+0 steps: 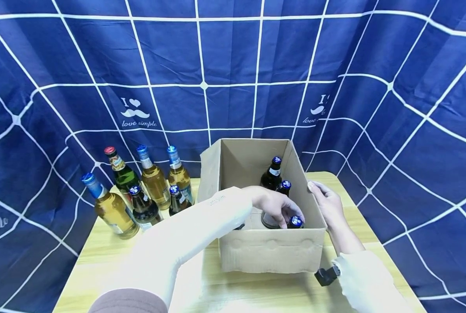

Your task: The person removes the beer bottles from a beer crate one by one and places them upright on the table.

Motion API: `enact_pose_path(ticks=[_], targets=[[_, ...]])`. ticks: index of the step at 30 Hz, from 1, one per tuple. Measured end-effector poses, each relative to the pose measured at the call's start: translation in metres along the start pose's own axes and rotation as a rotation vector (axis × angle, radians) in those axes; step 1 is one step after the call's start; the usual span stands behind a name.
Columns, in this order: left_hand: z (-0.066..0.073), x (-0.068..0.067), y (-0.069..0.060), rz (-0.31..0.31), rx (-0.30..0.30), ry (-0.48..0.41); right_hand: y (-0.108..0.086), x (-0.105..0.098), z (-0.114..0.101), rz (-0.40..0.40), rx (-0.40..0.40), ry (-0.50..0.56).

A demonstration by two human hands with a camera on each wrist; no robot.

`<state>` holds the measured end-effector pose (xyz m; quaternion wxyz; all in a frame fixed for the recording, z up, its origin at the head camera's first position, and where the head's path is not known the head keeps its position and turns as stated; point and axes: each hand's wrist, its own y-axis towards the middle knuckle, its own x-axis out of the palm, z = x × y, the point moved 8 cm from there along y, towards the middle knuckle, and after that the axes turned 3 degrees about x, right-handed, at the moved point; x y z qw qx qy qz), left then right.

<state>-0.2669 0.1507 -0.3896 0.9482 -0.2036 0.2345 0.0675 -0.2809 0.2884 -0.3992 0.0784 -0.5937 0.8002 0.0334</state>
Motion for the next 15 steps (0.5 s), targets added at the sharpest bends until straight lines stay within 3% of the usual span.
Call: enact_pose_path(ticks=[8, 15], targets=[[0.0012, 0.0039, 0.0035, 0.0, 0.021, 0.07, 0.0018, -0.0005, 0.003, 0.008, 0.017, 0.01], [0.0045, 0.0041, 0.0056, -0.004, 0.042, 0.386, 0.0007, -0.0006, 0.0009, 0.01, -0.011, 0.004]])
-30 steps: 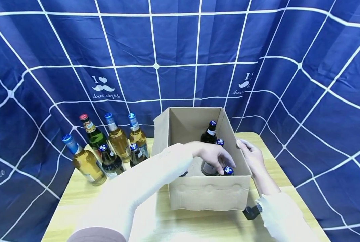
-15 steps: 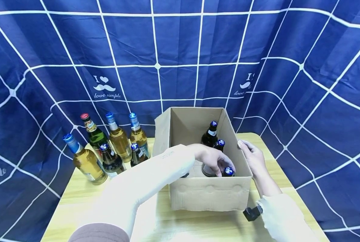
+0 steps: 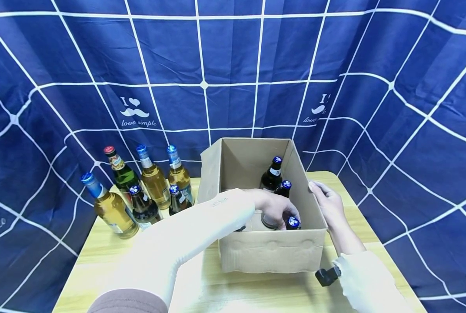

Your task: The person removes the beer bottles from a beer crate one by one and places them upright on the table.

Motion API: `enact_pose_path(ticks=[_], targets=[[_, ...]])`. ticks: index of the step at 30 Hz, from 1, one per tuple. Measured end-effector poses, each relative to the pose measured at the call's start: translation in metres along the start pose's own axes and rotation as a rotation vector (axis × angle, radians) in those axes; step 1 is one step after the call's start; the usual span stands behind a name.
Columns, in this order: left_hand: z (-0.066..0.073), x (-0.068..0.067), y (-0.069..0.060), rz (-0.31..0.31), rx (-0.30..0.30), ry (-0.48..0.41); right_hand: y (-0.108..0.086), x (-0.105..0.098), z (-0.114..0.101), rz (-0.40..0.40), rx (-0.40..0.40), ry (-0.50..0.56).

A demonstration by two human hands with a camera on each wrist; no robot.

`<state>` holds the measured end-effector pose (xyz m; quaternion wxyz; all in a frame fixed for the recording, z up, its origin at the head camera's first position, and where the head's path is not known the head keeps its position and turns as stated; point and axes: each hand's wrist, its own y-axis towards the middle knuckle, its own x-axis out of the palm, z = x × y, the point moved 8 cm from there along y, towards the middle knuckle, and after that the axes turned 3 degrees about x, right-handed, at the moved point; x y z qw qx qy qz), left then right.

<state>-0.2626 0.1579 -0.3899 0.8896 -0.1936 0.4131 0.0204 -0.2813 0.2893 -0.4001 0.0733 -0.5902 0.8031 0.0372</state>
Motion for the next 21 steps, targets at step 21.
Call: enact_pose_path(ticks=[21], targets=[[-0.012, -0.016, -0.014, 0.052, -0.039, -0.197, 0.0, 0.002, 0.0, -0.023, -0.001, 0.006]])
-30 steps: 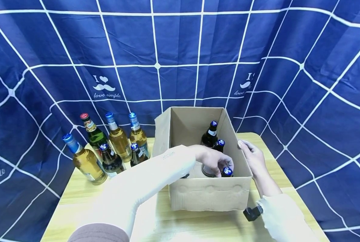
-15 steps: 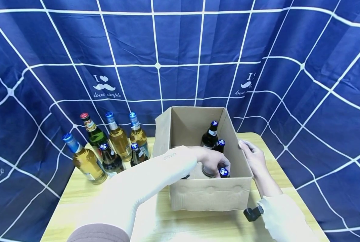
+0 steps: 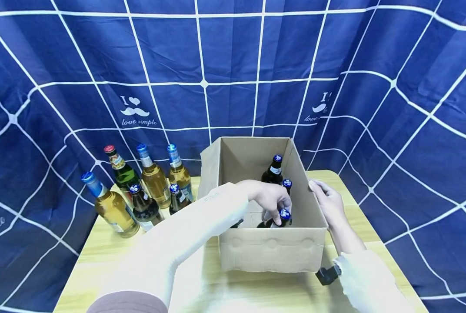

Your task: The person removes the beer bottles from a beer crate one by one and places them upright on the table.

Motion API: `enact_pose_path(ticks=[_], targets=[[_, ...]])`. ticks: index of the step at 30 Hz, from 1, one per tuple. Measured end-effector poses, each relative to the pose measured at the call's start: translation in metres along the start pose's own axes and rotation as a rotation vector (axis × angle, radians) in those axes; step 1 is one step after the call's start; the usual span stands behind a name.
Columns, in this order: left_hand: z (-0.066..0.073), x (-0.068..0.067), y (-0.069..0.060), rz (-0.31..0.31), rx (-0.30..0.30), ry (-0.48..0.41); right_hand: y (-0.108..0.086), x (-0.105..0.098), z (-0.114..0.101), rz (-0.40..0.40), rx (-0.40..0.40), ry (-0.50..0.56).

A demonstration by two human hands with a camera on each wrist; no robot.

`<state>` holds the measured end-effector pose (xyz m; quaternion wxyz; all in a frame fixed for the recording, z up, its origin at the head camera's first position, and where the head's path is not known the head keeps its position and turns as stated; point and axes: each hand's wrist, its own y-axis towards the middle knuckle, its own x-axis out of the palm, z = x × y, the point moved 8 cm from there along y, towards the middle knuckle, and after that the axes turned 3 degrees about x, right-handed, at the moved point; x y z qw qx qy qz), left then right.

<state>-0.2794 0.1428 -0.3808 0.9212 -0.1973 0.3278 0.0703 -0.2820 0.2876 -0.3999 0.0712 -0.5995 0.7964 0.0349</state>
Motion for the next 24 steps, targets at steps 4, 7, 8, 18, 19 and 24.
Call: enact_pose_path(ticks=[4, 7, 8, 18, 19, 24], targets=[[0.003, -0.015, -0.013, 0.047, 0.041, 0.001, 0.001, -0.002, 0.0, 0.019, 0.013, -0.021], [0.009, -0.029, -0.026, 0.117, 0.096, -0.001, 0.001, -0.001, 0.001, 0.015, 0.024, -0.021], [0.011, -0.034, -0.031, 0.15, 0.111, -0.003, 0.001, -0.001, 0.001, 0.014, 0.028, -0.014], [0.051, -0.089, -0.093, 0.511, 0.345, -0.027, 0.001, 0.002, 0.002, 0.002, 0.023, 0.018], [0.055, -0.095, -0.1, 0.564, 0.356, -0.046, 0.001, 0.002, 0.002, 0.004, 0.021, 0.014], [0.071, -0.122, -0.146, 0.883, 0.384, -0.128, 0.001, 0.0, 0.001, 0.007, 0.02, -0.006]])
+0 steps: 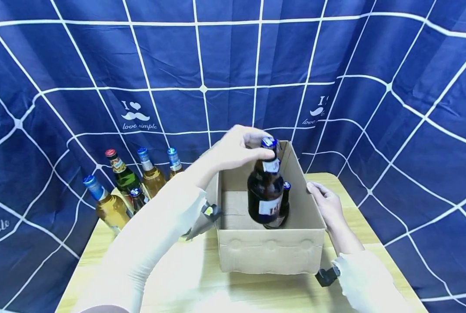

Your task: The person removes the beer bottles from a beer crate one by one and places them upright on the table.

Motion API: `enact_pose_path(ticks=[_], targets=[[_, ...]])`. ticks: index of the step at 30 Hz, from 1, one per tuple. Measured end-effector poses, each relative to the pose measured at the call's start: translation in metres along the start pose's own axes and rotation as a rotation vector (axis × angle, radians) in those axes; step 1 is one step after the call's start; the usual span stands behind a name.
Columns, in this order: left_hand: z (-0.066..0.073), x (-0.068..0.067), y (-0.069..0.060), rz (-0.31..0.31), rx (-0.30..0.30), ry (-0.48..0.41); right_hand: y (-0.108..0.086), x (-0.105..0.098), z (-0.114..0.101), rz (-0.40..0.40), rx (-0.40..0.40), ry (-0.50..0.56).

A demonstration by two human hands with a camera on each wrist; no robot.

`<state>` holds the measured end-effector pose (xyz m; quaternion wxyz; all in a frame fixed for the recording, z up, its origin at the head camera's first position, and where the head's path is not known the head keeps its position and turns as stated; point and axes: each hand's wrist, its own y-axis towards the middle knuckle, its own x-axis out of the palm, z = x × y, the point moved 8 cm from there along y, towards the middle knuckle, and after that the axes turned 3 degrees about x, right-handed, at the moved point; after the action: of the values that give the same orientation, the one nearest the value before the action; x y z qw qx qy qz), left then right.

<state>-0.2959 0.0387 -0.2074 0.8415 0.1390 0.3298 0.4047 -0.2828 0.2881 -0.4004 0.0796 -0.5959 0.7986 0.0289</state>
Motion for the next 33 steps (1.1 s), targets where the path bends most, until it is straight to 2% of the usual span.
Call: enact_pose_path(ticks=[4, 5, 9, 13, 18, 24, 29, 33], targets=[[0.025, -0.037, -0.012, 0.256, 0.064, -0.026, 0.0, -0.001, -0.001, 0.011, 0.001, -0.027], [0.03, -0.045, -0.016, 0.311, 0.084, -0.055, 0.0, -0.002, -0.001, 0.014, 0.001, -0.029], [0.054, -0.075, -0.034, 0.479, 0.196, -0.12, 0.0, -0.003, -0.001, 0.021, -0.002, -0.039], [0.071, -0.1, -0.056, 0.572, 0.257, -0.094, 0.0, -0.002, -0.001, 0.015, -0.005, -0.033], [0.079, -0.123, -0.087, 0.626, 0.262, -0.081, 0.002, -0.003, -0.001, 0.007, -0.005, -0.028], [0.067, -0.139, -0.135, 0.666, 0.179, -0.106, 0.002, -0.005, -0.004, 0.024, -0.021, -0.084], [0.044, -0.142, -0.183, 0.662, 0.117, -0.066, 0.001, -0.004, -0.004, 0.01, -0.027, -0.099], [0.018, -0.145, -0.225, 0.721, 0.01, -0.011, 0.003, -0.003, -0.002, 0.018, -0.013, -0.127]])
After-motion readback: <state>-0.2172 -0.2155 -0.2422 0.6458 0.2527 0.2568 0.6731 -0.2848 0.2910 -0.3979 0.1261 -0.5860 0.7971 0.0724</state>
